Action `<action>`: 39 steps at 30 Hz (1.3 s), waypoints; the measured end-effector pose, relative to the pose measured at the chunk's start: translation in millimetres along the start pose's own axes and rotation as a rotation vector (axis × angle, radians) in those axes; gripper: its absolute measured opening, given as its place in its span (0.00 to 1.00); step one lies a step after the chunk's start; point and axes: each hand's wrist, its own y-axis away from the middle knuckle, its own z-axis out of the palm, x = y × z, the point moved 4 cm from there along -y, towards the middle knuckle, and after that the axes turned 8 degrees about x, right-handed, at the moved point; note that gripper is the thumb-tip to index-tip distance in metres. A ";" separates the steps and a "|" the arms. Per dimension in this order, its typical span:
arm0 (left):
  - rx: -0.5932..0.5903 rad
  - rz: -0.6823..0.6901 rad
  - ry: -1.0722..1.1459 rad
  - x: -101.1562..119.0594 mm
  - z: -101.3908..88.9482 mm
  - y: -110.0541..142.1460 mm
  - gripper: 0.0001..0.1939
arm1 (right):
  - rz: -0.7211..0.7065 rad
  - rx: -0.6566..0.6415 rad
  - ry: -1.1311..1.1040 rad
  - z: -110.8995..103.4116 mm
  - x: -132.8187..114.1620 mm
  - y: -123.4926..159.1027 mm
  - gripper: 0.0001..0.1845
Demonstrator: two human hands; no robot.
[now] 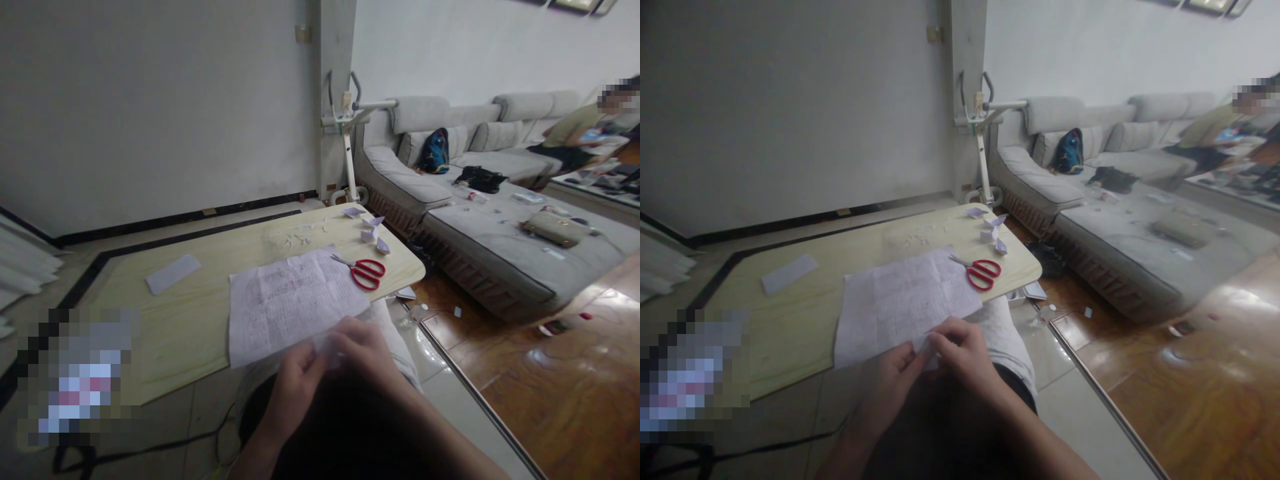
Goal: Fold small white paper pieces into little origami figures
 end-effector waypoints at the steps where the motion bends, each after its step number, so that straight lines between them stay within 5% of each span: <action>1: -0.005 0.004 0.001 -0.3 0.0 -0.1 0.19 | 0.002 0.000 -0.003 0.0 0.7 -0.1 0.10; 19: -0.032 0.082 -0.080 -2.2 -1.9 -3.0 0.17 | 0.100 0.017 -0.045 2.8 5.2 -1.3 0.10; 28: 0.035 0.090 -0.073 3.6 -4.0 0.4 0.19 | 0.029 0.037 -0.010 3.3 -0.1 0.5 0.14; 39: 0.069 0.133 -0.079 5.8 -7.5 1.7 0.19 | 0.009 0.011 0.060 5.7 0.4 2.4 0.06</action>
